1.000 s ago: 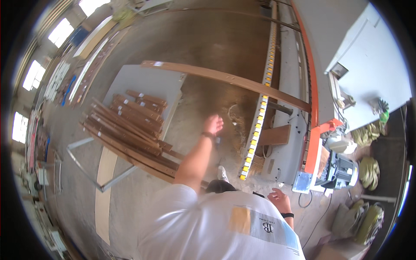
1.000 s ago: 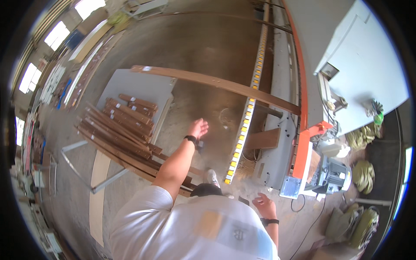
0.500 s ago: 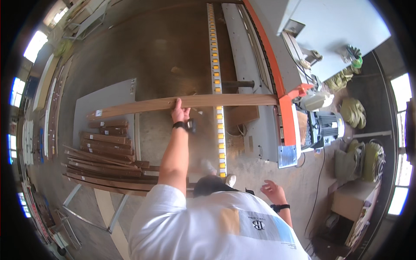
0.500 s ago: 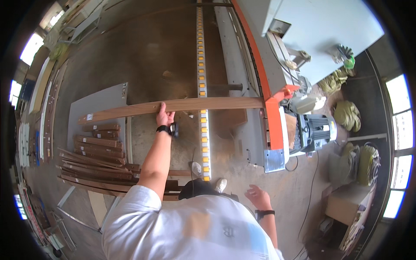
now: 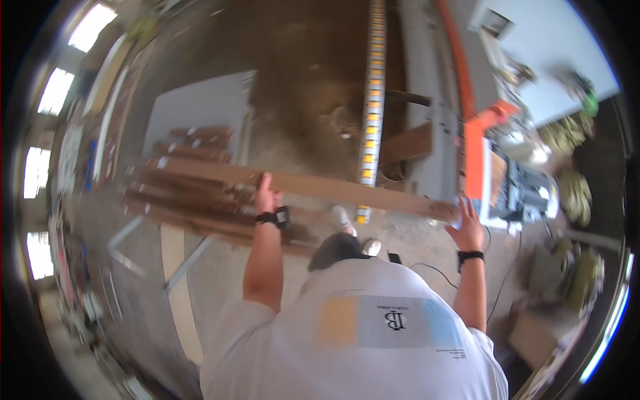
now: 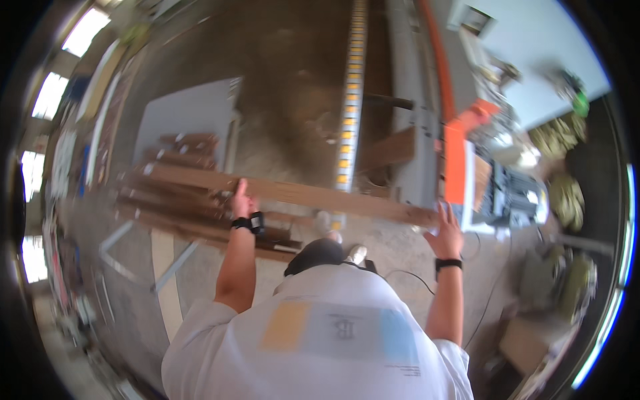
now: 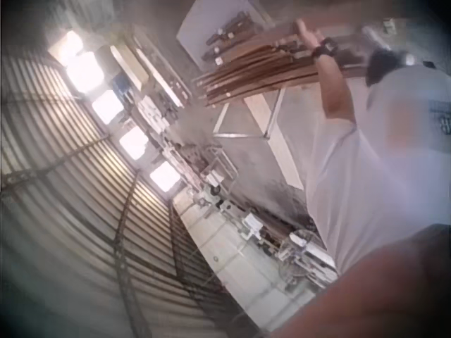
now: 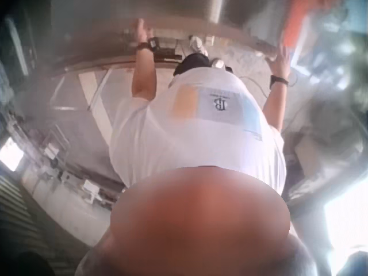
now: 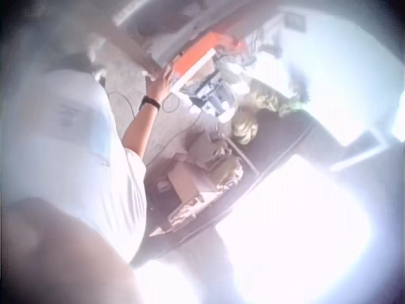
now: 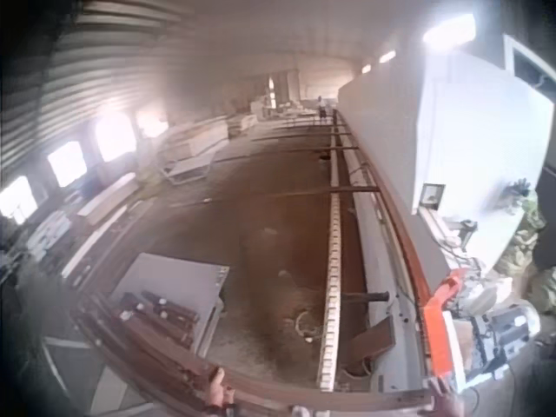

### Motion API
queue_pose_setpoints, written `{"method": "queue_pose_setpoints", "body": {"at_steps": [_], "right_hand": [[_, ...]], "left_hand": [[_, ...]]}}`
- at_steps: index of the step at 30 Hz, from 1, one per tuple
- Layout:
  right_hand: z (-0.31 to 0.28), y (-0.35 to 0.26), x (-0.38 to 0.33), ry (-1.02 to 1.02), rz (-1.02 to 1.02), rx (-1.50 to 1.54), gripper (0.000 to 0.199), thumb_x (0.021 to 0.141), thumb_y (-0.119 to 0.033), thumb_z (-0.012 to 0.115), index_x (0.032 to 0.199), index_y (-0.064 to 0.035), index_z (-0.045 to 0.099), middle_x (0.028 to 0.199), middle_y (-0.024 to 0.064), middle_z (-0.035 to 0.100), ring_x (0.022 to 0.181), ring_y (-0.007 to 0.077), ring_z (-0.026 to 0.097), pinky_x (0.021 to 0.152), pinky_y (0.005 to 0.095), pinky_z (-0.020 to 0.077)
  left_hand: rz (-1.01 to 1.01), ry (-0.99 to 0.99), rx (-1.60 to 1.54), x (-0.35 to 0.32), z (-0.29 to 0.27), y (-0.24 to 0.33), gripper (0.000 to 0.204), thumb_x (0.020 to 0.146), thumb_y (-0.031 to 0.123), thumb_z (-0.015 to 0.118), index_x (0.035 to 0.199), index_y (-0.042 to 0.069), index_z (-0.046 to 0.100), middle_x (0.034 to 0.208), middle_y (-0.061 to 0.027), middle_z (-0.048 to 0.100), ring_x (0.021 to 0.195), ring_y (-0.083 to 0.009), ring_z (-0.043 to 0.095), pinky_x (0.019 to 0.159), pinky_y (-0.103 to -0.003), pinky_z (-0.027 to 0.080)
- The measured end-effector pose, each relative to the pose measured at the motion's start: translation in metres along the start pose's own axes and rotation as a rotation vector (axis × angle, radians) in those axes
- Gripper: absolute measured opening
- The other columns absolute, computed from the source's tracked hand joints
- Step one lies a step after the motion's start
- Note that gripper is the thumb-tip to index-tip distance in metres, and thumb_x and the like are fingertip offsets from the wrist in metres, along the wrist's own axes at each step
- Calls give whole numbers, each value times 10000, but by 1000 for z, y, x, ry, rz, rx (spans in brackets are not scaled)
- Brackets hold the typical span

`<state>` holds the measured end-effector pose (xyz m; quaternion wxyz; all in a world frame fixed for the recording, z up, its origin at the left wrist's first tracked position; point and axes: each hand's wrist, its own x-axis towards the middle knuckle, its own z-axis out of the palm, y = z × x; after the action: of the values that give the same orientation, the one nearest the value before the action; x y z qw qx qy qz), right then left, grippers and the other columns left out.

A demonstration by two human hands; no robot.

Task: Feeding long wooden boards into an industrial edge-banding machine.

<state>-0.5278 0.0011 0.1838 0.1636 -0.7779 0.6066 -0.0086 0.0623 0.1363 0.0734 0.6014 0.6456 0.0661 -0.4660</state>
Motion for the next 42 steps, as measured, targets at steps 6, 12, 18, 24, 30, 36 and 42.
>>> {"method": "queue_pose_setpoints", "body": {"at_steps": [6, 12, 18, 24, 30, 36, 42], "right_hand": [[-6, -2, -30, -412, -102, -112, 749, 614, -373, 915, 1250, -94, 632, 887, 105, 727, 855, 270, 712, 747, 411, 561], [7, -27, -53, -405, -345, 136, 721, 619, -160, 894, 1257, -19, 589, 806, 77, 701, 709, 205, 701, 680, 334, 564], [11, -101, -65, -384, -608, 181, 674, 658, -260, 862, 1246, -65, 594, 752, 59, 697, 711, 242, 705, 676, 355, 566], [54, -199, -53, -423, -813, 71, 763, 712, -298, 856, 1363, -81, 521, 848, 65, 725, 808, 255, 717, 742, 386, 567], [92, -275, -45, -771, -994, 298, 826, 813, -304, 825, 1493, -76, 414, 1040, 113, 743, 930, 268, 716, 827, 370, 566], [86, -267, -42, -854, -941, 273, 748, 827, -320, 805, 1453, -101, 459, 1038, 91, 749, 943, 253, 717, 851, 373, 557], [79, -243, -32, -853, -816, 303, 721, 832, -251, 811, 1444, -73, 475, 1064, 107, 745, 953, 230, 717, 845, 350, 560]], "left_hand": [[417, 241, 206, -26, -101, -81, 463, 894, 570, 687, 864, 112, 629, 597, -32, 563, 403, -156, 483, 371, -290, 355], [3, 258, -412, -36, -135, -135, 318, 1011, 317, 582, 1207, 77, 654, 1036, -67, 715, 892, -216, 686, 733, -401, 577], [76, 22, -814, -41, -131, -168, 294, 1024, 308, 578, 1140, 49, 657, 989, -72, 708, 846, -217, 691, 676, -397, 574], [10, -106, -742, -88, -97, -173, 312, 1063, 310, 495, 1175, 40, 602, 1074, -80, 692, 1012, -243, 658, 852, -408, 545], [-122, -220, -592, -162, -62, -180, 279, 1071, 292, 479, 1227, 90, 593, 1141, -40, 671, 1027, -218, 651, 876, -404, 535], [184, 26, -148, -150, -122, -166, 395, 997, 411, 610, 1230, 94, 585, 1095, -87, 666, 1017, -266, 658, 822, -489, 551], [151, 240, -913, -104, -204, -49, 575, 940, 515, 651, 1218, 14, 596, 985, -168, 695, 901, -301, 696, 725, -522, 551]]}}
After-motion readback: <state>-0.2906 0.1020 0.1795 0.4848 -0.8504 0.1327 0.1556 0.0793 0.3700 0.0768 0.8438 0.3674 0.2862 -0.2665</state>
